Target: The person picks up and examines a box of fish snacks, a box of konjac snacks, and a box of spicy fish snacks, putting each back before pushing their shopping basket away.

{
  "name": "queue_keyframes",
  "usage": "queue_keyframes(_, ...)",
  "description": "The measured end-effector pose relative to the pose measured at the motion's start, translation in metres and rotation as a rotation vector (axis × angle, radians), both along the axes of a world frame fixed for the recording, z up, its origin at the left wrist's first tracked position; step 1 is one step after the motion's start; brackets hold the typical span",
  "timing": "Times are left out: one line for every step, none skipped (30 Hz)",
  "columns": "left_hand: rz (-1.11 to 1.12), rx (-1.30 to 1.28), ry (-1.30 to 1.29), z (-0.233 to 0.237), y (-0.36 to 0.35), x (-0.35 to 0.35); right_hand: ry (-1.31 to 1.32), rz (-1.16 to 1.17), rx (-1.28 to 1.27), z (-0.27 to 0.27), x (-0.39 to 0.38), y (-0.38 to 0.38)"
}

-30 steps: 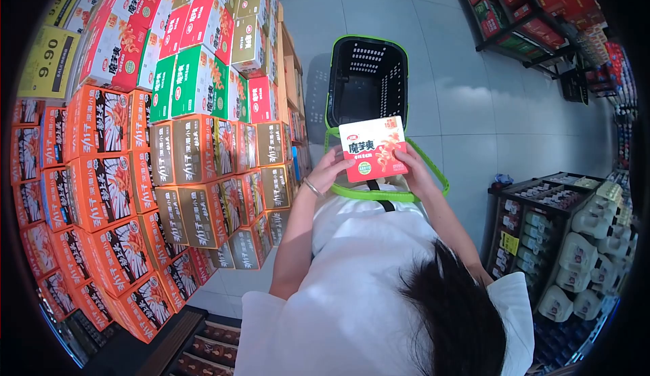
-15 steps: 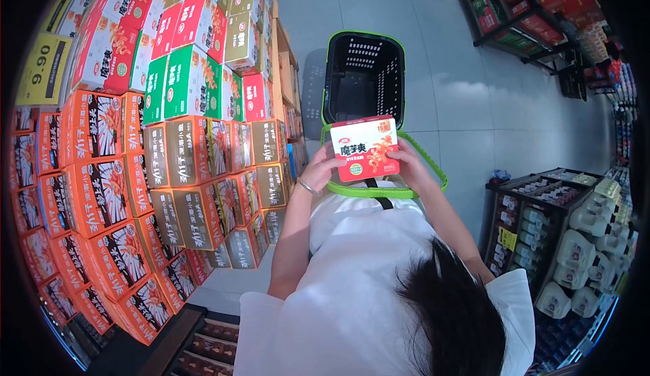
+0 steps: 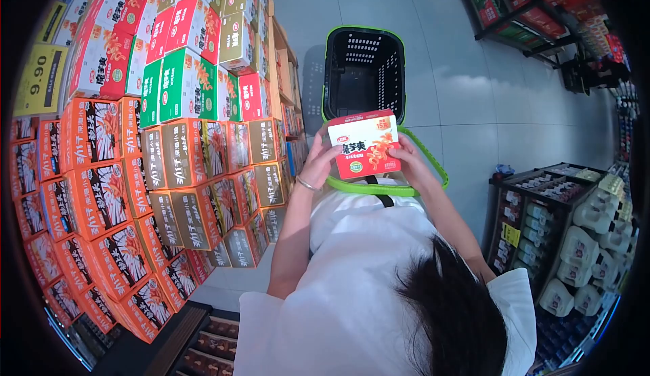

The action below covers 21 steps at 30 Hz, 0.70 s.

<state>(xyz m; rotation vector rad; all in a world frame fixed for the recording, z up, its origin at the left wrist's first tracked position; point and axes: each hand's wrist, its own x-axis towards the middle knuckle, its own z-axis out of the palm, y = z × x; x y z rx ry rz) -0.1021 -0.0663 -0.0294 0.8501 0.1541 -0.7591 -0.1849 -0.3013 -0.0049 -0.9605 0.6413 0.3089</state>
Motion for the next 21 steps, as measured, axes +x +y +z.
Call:
queue_keyframes(-0.001, 0.002, -0.001, 0.003, -0.005, 0.001, -0.028, 0.002, 0.011, 0.0, 0.0, -0.001)
queue_keyframes(0.09, 0.133, -0.176, 0.008, -0.012, 0.002, -0.055, 0.003, 0.022, 0.001, -0.001, -0.002)
queue_keyframes(0.181, 0.264, -0.351, 0.013, -0.016, 0.004, -0.056, 0.001, 0.023, 0.002, -0.001, -0.002)
queue_keyframes(0.18, 0.266, -0.351, 0.017, -0.015, 0.008, -0.067, -0.005, 0.03, 0.004, -0.002, -0.002)
queue_keyframes(0.118, 0.54, -0.668, 0.026, -0.013, 0.014, -0.077, -0.011, 0.038, 0.005, -0.002, -0.002)
queue_keyframes(0.047, 0.815, -0.983, 0.04, -0.013, 0.019, -0.077, -0.011, 0.042, 0.005, -0.003, -0.002)
queue_keyframes(0.045, 0.818, -0.983, 0.054, -0.014, 0.021, -0.089, -0.023, 0.054, 0.004, -0.004, -0.002)
queue_keyframes(-0.096, 0.965, -1.15, 0.074, -0.016, 0.024, -0.102, -0.035, 0.066, 0.004, -0.005, -0.002)
queue_keyframes(-0.243, 1.109, -1.314, 0.087, -0.017, 0.026, -0.102, -0.036, 0.067, 0.004, -0.006, -0.002)
queue_keyframes(-0.287, 1.082, -1.287, 0.09, -0.02, 0.028, -0.123, -0.031, 0.085, 0.005, -0.006, -0.002)
queue_keyframes(-0.286, 1.084, -1.29, 0.089, -0.022, 0.03, -0.146, -0.026, 0.103, 0.005, -0.006, -0.002)
queue_keyframes(-0.348, 1.077, -1.292, 0.087, -0.025, 0.033, -0.15, -0.026, 0.103, 0.005, -0.006, -0.002)
queue_keyframes(-0.411, 1.069, -1.294, 0.085, -0.027, 0.035, -0.168, -0.014, 0.103, 0.005, -0.007, -0.002)
queue_keyframes(-0.449, 1.107, -1.325, 0.088, -0.028, 0.037, -0.186, -0.003, 0.103, 0.005, -0.008, -0.002)
queue_keyframes(-0.451, 1.104, -1.328, 0.09, -0.029, 0.039, -0.187, -0.006, 0.102, 0.005, -0.01, -0.003)
queue_keyframes(-0.501, 1.029, -1.268, 0.093, -0.03, 0.041, -0.191, -0.013, 0.088, 0.005, -0.011, -0.002)
queue_keyframes(-0.549, 0.956, -1.206, 0.098, -0.03, 0.041, -0.195, -0.018, 0.076, 0.005, -0.013, -0.001)
queue_keyframes(-0.552, 0.957, -1.206, 0.104, -0.029, 0.041, -0.195, -0.02, 0.077, 0.002, -0.015, -0.002)
queue_keyframes(-0.59, 0.931, -1.157, 0.111, -0.029, 0.04, -0.212, -0.017, 0.096, -0.001, -0.018, -0.003)
queue_keyframes(-0.626, 0.908, -1.107, 0.116, -0.027, 0.038, -0.23, -0.011, 0.117, -0.003, -0.019, -0.005)
queue_keyframes(-0.622, 0.923, -1.107, 0.119, -0.025, 0.036, -0.236, -0.004, 0.127, -0.004, -0.019, -0.006)
